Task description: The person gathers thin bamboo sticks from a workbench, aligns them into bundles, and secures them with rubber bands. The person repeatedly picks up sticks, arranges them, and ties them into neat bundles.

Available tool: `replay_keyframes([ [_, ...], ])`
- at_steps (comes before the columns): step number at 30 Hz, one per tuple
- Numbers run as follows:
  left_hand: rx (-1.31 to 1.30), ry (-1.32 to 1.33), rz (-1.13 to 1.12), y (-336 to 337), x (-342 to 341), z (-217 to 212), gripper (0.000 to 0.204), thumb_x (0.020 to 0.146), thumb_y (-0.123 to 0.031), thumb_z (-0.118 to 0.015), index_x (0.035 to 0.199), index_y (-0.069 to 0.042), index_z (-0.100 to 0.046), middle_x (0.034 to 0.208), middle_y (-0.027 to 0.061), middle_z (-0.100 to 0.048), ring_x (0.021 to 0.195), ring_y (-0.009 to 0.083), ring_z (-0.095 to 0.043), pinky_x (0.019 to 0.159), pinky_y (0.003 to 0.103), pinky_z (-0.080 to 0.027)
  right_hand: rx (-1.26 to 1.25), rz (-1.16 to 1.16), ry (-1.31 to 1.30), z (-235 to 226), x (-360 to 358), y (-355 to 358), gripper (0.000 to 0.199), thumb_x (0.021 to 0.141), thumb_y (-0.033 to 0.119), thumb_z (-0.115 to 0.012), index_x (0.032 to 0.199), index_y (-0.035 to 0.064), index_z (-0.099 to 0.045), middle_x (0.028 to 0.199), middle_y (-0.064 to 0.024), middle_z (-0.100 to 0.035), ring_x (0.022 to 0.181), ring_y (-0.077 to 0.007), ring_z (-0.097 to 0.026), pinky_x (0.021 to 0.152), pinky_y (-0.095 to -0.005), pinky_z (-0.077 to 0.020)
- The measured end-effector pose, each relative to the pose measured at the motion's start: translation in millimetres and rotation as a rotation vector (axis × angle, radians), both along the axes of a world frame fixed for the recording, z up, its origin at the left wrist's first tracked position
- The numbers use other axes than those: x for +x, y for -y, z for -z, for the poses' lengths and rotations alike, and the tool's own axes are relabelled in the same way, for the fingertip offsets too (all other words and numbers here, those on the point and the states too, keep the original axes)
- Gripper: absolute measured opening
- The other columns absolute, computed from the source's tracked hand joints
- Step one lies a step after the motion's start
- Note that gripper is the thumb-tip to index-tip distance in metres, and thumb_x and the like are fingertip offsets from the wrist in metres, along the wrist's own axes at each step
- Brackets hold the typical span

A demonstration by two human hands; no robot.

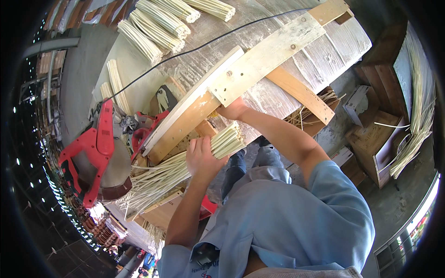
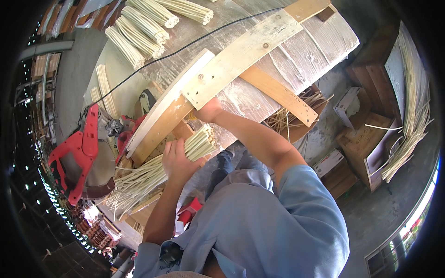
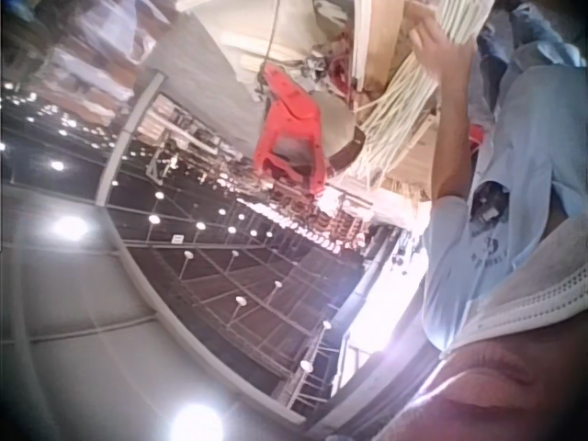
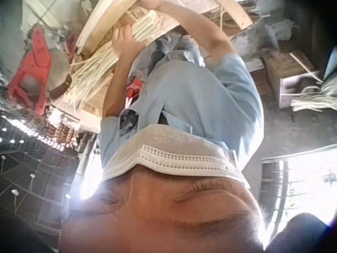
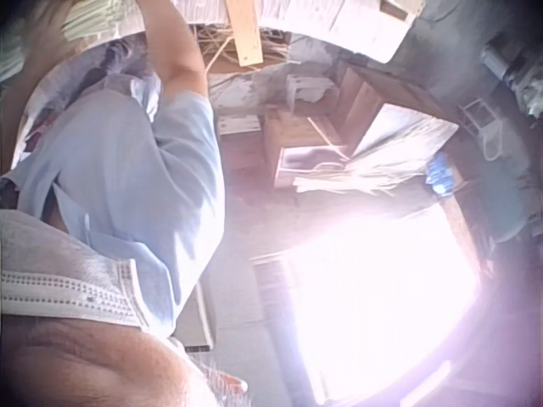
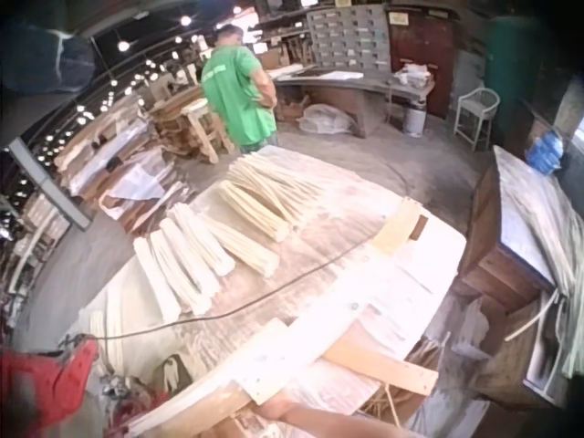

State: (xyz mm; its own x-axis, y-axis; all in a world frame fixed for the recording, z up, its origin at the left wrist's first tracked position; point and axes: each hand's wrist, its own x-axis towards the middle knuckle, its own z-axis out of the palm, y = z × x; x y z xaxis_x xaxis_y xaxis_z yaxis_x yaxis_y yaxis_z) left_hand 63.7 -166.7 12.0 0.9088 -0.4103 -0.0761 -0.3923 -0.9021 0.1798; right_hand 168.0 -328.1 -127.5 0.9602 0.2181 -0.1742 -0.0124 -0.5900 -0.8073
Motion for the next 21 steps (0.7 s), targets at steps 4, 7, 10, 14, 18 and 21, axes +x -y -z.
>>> replay_keyframes([
  [4,-0.002,-0.012,0.007,2.3,2.1,-3.6,0.067,0.059,-0.039,-0.09,0.107,-0.006,-0.059,0.097,0.0098,-0.062,0.096,0.0298,-0.058,0.08,0.044,-0.05,0.249,0.03,-0.003,-0.2,-7.4,23.6,0.042,0.086,0.015,-0.07,0.127,0.0086,-0.064,0.116,-0.0139,-0.07,0.106,-0.0257,-0.068,0.085,-0.0378,-0.0576],
  [7,-0.007,-0.009,-0.013,-0.1,-1.1,-2.1,0.071,0.059,-0.043,-0.091,0.109,-0.005,-0.058,0.099,0.0108,-0.063,0.096,0.0304,-0.058,0.08,0.044,-0.05,0.529,0.084,-0.456,-39.7,-11.5,50.3,0.036,0.087,0.01,-0.07,0.121,0.0005,-0.062,0.1,-0.0135,-0.071,0.086,-0.0215,-0.071,0.071,-0.0339,-0.0594],
  [10,-0.004,0.009,0.008,0.3,0.1,-1.5,0.074,0.059,-0.047,-0.091,0.11,-0.004,-0.058,0.1,0.0116,-0.062,0.096,0.031,-0.058,0.08,0.045,-0.05,0.797,0.148,-0.643,-29.9,-28.4,66.0,0.026,0.09,0.007,-0.068,0.112,-0.0059,-0.061,0.088,-0.0128,-0.069,0.07,-0.0182,-0.07,0.061,-0.0307,-0.0587],
  [14,0.004,-0.004,0.001,-0.5,-0.1,0.5,0.073,0.059,-0.043,-0.091,0.111,-0.004,-0.058,0.1,0.0121,-0.062,0.097,0.0316,-0.058,0.08,0.045,-0.05,1.012,0.237,-0.614,-27.2,-54.5,75.5,0.014,0.095,0.006,-0.065,0.103,-0.0048,-0.062,0.084,-0.0106,-0.068,0.068,-0.0171,-0.068,0.063,-0.0299,-0.0592],
  [18,0.002,-0.018,-0.023,1.4,-1.5,1.2,0.069,0.058,-0.031,-0.09,0.113,-0.004,-0.059,0.103,0.011,-0.064,0.101,0.0318,-0.059,0.083,0.046,-0.051,0.984,0.277,-0.646,-23.5,-71.1,85.5,0.014,0.095,0.007,-0.066,0.1,-0.0067,-0.065,0.085,-0.0114,-0.07,0.071,-0.0185,-0.071,0.067,-0.03,-0.0609],
  [21,0.004,-0.017,-0.021,0.9,-1.8,1.5,0.068,0.057,-0.025,-0.088,0.115,-0.004,-0.059,0.105,0.0107,-0.064,0.103,0.0321,-0.059,0.083,0.046,-0.051,0.98,0.321,-0.641,-23.2,-82.5,92.0,0.017,0.097,0.01,-0.065,0.096,-0.0065,-0.067,0.083,-0.0113,-0.07,0.07,-0.0191,-0.071,0.066,-0.0308,-0.0611],
])
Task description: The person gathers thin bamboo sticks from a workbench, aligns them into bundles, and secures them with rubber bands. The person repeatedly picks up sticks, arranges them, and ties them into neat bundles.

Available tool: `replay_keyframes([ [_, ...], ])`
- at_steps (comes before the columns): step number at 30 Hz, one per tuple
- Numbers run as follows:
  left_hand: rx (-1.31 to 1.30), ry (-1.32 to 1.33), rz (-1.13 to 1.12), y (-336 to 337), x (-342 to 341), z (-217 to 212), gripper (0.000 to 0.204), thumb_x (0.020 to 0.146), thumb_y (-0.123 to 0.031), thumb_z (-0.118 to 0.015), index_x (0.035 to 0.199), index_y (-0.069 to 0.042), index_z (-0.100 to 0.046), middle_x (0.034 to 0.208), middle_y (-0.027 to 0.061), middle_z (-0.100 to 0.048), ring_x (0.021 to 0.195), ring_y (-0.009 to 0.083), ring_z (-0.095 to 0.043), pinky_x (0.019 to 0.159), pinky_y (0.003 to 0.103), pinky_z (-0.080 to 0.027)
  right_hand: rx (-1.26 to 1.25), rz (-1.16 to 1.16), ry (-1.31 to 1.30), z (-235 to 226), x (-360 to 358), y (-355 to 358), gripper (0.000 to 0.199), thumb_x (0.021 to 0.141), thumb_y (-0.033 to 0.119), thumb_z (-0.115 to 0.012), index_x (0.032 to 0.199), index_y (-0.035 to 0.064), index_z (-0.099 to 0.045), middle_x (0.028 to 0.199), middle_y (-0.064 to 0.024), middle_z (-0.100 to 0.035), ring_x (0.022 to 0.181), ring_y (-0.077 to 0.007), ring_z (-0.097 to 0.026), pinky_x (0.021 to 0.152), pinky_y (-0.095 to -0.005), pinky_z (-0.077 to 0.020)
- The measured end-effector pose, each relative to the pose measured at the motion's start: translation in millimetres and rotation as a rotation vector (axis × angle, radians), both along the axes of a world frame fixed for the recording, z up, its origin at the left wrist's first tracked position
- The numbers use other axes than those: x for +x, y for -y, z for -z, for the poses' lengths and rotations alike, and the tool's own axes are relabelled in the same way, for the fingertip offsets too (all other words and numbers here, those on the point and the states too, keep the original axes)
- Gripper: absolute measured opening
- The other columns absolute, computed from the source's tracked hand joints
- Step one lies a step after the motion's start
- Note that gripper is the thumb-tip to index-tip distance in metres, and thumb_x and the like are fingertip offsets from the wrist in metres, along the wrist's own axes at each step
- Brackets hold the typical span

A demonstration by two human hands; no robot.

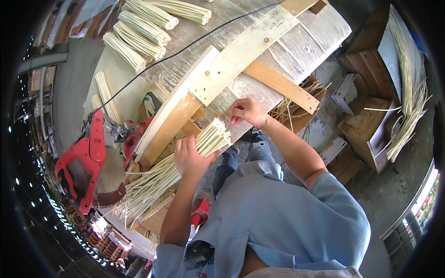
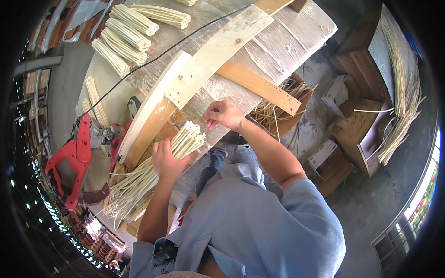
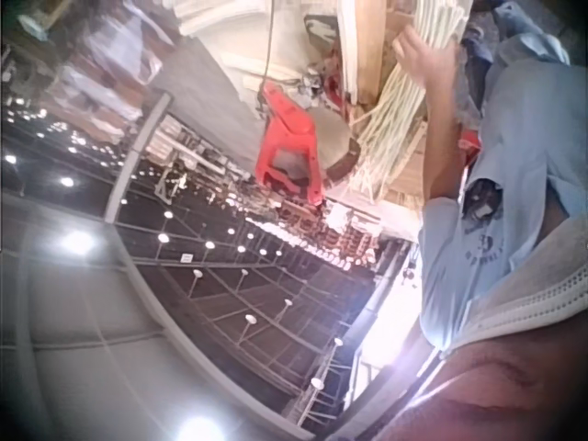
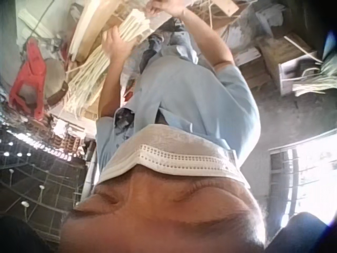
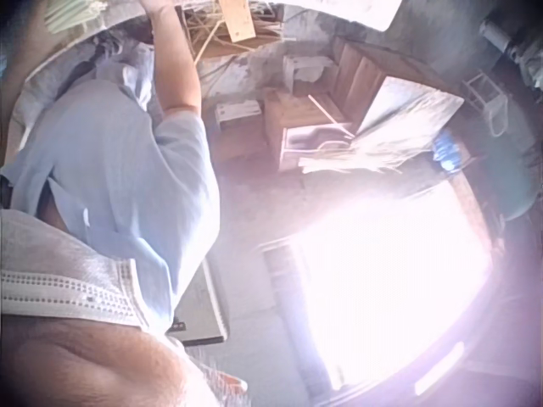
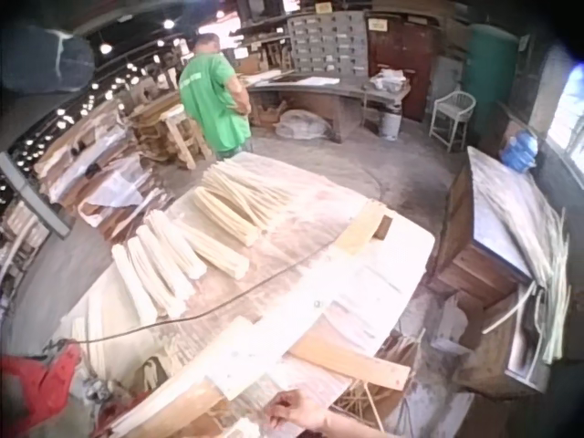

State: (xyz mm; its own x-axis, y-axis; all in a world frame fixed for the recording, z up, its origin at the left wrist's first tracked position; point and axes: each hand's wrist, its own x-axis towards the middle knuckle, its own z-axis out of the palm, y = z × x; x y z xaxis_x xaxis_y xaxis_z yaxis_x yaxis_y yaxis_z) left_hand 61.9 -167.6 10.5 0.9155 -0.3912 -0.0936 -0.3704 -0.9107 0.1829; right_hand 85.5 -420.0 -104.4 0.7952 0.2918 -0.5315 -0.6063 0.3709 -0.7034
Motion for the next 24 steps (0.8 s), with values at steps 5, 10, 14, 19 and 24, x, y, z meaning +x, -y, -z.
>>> replay_keyframes([
  [5,0.006,0.035,0.014,0.9,-0.8,1.6,0.066,0.058,-0.025,-0.087,0.115,-0.003,-0.06,0.103,0.0114,-0.065,0.102,0.033,-0.059,0.081,0.047,-0.051,0.119,-0.063,0.004,0.4,-20.1,10.7,0.025,0.101,0.017,-0.062,0.111,-0.0052,-0.069,0.087,-0.0092,-0.07,0.076,-0.0169,-0.069,0.071,-0.0293,-0.0584],
  [10,0.0,0.054,0.037,1.2,-0.8,0.8,0.064,0.06,-0.027,-0.086,0.114,-0.004,-0.06,0.101,0.0113,-0.064,0.099,0.0336,-0.06,0.078,0.048,-0.051,0.457,-0.191,-0.026,16.9,-49.3,10.2,0.04,0.103,0.014,-0.06,0.141,0.0008,-0.058,0.095,-0.0054,-0.069,0.089,-0.0117,-0.064,0.084,-0.0268,-0.053],
  [14,0.044,0.049,0.018,3.9,-1.7,-0.7,0.063,0.061,-0.027,-0.086,0.114,-0.005,-0.059,0.101,0.0113,-0.064,0.099,0.0334,-0.06,0.077,0.048,-0.052,0.493,0.037,-0.061,17.0,-67.2,-8.6,0.028,0.093,0.003,-0.068,0.119,-0.0057,-0.064,0.101,-0.0129,-0.07,0.094,-0.0174,-0.068,0.087,-0.0293,-0.0555],
  [19,0.053,0.055,0.017,4.6,-2.4,-1.5,0.063,0.061,-0.026,-0.086,0.114,-0.005,-0.059,0.1,0.0116,-0.064,0.099,0.0334,-0.06,0.077,0.048,-0.052,0.162,0.067,0.016,28.4,-62.7,-3.4,0.026,0.082,-0.01,-0.062,0.108,-0.0079,-0.063,0.102,-0.0154,-0.071,0.091,-0.0204,-0.07,0.084,-0.0327,-0.0582],
  [24,0.055,0.056,0.029,3.4,-1.3,-1.1,0.063,0.061,-0.026,-0.086,0.114,-0.004,-0.059,0.1,0.0118,-0.064,0.099,0.0337,-0.06,0.077,0.049,-0.052,0.056,0.112,-0.045,24.5,-58.5,-1.0,0.016,0.089,-0.005,-0.066,0.105,-0.0089,-0.065,0.096,-0.0156,-0.072,0.082,-0.0209,-0.072,0.076,-0.0319,-0.0612],
])
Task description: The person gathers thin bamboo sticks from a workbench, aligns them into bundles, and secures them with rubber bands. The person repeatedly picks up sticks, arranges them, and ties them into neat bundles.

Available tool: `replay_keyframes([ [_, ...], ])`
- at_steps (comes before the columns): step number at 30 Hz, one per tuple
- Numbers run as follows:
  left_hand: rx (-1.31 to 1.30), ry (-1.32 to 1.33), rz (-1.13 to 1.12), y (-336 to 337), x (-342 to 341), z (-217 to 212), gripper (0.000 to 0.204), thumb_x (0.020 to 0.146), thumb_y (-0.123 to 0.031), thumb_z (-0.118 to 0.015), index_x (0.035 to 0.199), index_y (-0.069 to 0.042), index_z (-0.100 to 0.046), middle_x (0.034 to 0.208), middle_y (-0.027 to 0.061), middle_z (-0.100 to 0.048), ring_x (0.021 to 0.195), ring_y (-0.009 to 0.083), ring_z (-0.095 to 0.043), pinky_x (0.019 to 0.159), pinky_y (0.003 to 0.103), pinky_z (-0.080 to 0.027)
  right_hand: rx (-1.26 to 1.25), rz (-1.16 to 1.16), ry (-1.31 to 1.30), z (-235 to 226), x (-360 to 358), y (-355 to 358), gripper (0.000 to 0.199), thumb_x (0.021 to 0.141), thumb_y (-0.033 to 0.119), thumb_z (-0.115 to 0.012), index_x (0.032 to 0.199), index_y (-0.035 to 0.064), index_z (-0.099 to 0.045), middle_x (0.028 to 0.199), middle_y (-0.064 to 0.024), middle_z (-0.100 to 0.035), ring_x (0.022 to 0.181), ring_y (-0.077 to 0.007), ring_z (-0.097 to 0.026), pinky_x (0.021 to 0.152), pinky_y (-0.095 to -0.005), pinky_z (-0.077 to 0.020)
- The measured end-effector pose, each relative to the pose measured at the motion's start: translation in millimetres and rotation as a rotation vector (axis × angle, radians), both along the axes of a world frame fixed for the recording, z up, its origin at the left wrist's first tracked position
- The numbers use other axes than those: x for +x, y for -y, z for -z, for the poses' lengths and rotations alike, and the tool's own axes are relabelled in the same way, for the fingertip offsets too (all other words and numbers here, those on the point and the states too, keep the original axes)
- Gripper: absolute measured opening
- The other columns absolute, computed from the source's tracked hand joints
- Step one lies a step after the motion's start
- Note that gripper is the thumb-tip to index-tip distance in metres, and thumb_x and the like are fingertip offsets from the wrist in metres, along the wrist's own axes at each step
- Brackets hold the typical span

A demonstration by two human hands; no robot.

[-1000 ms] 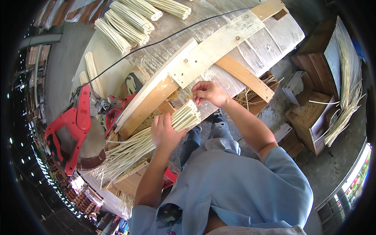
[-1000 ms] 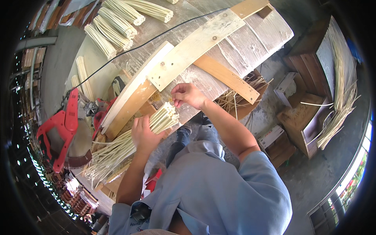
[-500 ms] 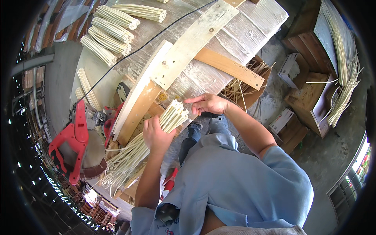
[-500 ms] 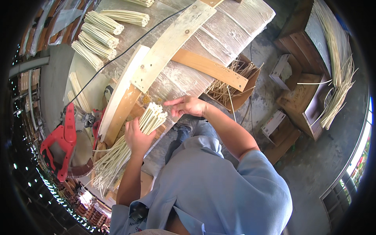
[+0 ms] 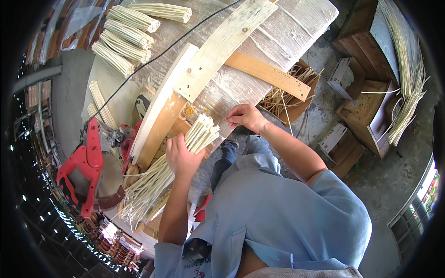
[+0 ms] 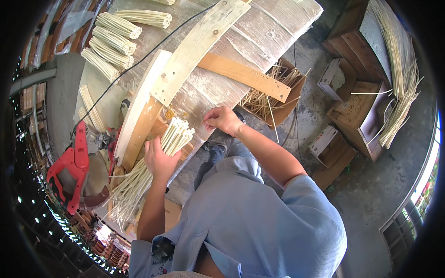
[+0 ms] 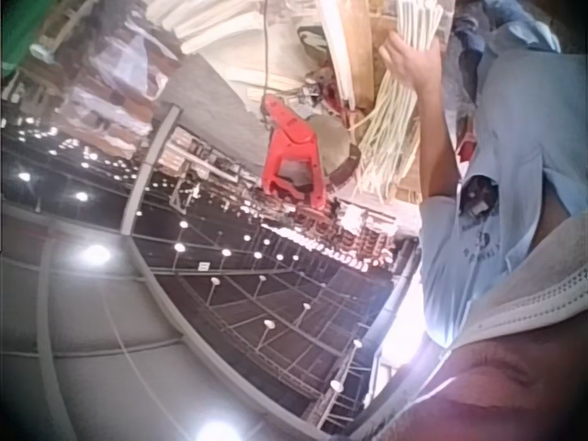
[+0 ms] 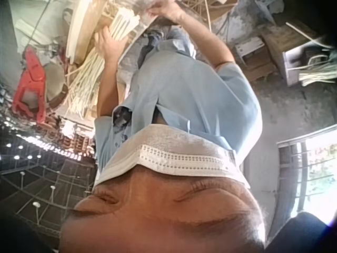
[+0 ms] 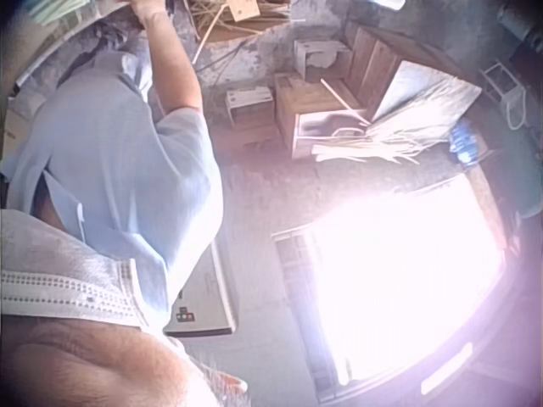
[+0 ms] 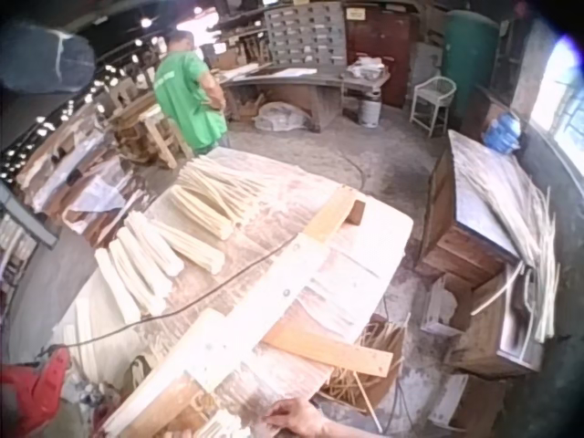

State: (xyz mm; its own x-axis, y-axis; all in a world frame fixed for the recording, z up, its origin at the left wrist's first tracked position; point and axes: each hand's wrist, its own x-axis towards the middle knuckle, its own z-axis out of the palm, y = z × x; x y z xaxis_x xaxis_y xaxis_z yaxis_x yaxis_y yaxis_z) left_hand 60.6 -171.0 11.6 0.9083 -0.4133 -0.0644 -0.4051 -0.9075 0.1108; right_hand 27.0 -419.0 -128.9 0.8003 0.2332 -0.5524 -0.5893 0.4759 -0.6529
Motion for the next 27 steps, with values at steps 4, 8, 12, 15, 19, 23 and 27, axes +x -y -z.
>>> replay_keyframes([
  [4,-0.006,-0.016,-0.015,-0.2,-0.4,0.1,0.064,0.061,-0.026,-0.086,0.114,-0.004,-0.059,0.1,0.0121,-0.064,0.1,0.034,-0.06,0.078,0.049,-0.051,-0.013,0.088,-0.071,-12.7,0.7,-2.3,0.014,0.094,0.002,-0.068,0.103,-0.0091,-0.066,0.093,-0.0165,-0.072,0.08,-0.0216,-0.072,0.074,-0.0326,-0.0623],
  [8,-0.002,0.001,-0.001,-0.5,-0.2,-0.3,0.066,0.058,-0.029,-0.088,0.112,-0.004,-0.059,0.099,0.0106,-0.064,0.098,0.0319,-0.059,0.079,0.046,-0.052,0.017,0.012,-0.118,-13.4,0.2,-0.3,0.016,0.097,0.006,-0.066,0.105,-0.0084,-0.065,0.097,-0.0176,-0.072,0.081,-0.0218,-0.072,0.075,-0.0325,-0.0621],
  [12,-0.022,0.02,0.01,0.0,0.2,-0.8,0.065,0.058,-0.028,-0.089,0.111,-0.005,-0.059,0.099,0.0104,-0.064,0.098,0.0317,-0.06,0.079,0.045,-0.052,0.221,0.039,-0.097,-8.8,-5.3,-2.7,0.022,0.101,0.013,-0.064,0.111,-0.0065,-0.065,0.103,-0.0186,-0.072,0.088,-0.0214,-0.071,0.084,-0.0338,-0.0604],
  [15,-0.034,0.037,0.018,0.0,0.7,-0.1,0.064,0.059,-0.027,-0.089,0.111,-0.005,-0.059,0.098,0.0104,-0.064,0.097,0.0315,-0.06,0.079,0.045,-0.052,0.396,-0.054,-0.116,-17.7,-8.8,-0.9,0.029,0.102,0.015,-0.063,0.124,-0.0037,-0.064,0.105,-0.0186,-0.073,0.093,-0.0211,-0.07,0.091,-0.0346,-0.0579],
  [19,-0.038,0.029,0.011,1.2,0.7,-1.5,0.064,0.059,-0.028,-0.089,0.11,-0.004,-0.059,0.097,0.0104,-0.064,0.096,0.0312,-0.06,0.077,0.045,-0.052,0.359,-0.242,-0.185,-22.9,-14.8,1.4,0.049,0.099,0.018,-0.068,0.144,0.0056,-0.054,0.102,-0.0133,-0.074,0.085,-0.0157,-0.071,0.079,-0.0306,-0.0601],
  [23,-0.044,0.04,0.019,0.0,0.8,0.2,0.064,0.059,-0.028,-0.089,0.11,-0.004,-0.059,0.097,0.0105,-0.064,0.096,0.0311,-0.061,0.077,0.045,-0.052,0.465,-0.16,-0.186,-37.7,-23.9,-15.5,0.075,0.093,0.023,-0.076,0.156,0.0108,-0.037,0.092,-0.0055,-0.072,0.075,-0.0125,-0.07,0.07,-0.0291,-0.0612],
  [27,-0.047,0.037,0.021,-0.6,0.7,0.7,0.064,0.059,-0.027,-0.089,0.11,-0.003,-0.059,0.097,0.011,-0.064,0.095,0.0314,-0.061,0.078,0.044,-0.052,0.629,-0.052,-0.126,-48.2,-29.3,-38.4,0.095,0.09,0.031,-0.08,0.162,0.0134,-0.02,0.122,-0.0087,-0.061,0.108,-0.0216,-0.063,0.09,-0.0491,-0.057],
])
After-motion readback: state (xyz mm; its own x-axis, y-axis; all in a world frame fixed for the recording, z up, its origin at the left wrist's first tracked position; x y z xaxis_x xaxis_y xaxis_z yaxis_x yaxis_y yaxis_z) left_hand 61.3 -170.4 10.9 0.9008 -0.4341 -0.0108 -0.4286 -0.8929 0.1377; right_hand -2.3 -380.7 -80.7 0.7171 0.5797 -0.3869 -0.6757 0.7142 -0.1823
